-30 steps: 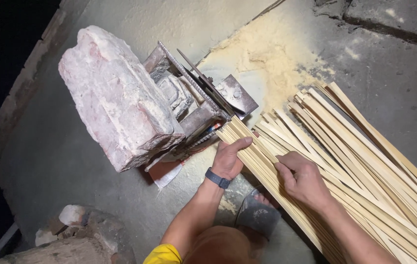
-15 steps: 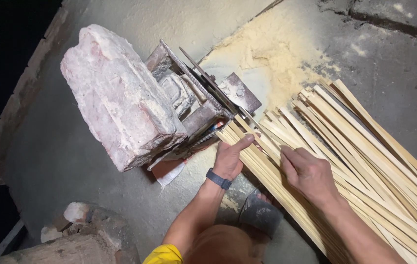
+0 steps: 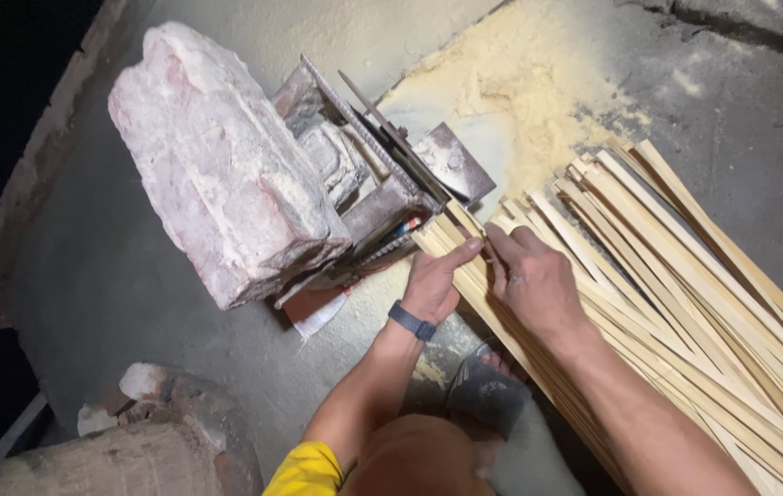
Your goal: Feeding bamboo strips into a machine to split them into thinner pieces.
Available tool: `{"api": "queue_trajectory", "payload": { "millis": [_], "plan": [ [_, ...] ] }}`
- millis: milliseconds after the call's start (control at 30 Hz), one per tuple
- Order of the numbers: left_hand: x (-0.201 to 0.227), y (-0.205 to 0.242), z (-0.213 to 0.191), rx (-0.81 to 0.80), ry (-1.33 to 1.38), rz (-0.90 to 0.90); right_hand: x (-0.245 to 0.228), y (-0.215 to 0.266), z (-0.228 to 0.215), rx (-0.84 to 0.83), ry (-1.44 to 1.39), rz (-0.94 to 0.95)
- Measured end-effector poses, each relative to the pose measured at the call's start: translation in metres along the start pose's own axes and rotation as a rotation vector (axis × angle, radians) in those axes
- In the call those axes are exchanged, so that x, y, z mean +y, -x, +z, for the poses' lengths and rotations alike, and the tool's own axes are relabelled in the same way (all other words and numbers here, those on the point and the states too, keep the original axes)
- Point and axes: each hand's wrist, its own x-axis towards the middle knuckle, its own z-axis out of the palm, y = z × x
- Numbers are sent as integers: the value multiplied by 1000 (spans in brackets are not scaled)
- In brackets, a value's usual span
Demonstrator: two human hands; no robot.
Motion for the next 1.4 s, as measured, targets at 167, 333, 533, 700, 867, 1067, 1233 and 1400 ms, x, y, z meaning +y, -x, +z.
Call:
{"api": "queue_trajectory", "payload": {
  "millis": [167, 333, 533, 700, 867, 1067, 1233, 1400],
  "plan": [
    [-9, -7, -16, -52, 13, -18, 27, 41, -25, -206, 76, 97],
    [-3, -6, -9, -112, -11, -77, 46, 64, -9, 17, 35, -51],
    [-9, -18, -22, -165, -33, -35, 6, 25, -17, 108, 143, -126],
    [-20, -24, -29, -46, -243, -21, 1, -1, -4, 76, 121, -166],
    [-24, -22, -31, -104, -160, 23, 3, 11, -17, 41, 141, -134],
    [-15, -16, -23, -224, 1, 21, 27, 58, -35, 199, 394, -271],
    [0, -2, -12, -205, -50, 5, 55, 80, -6, 15, -8, -59],
    [-9, -8, -26, -188, 4, -36, 42, 74, -17, 34, -34, -12]
  ]
}}
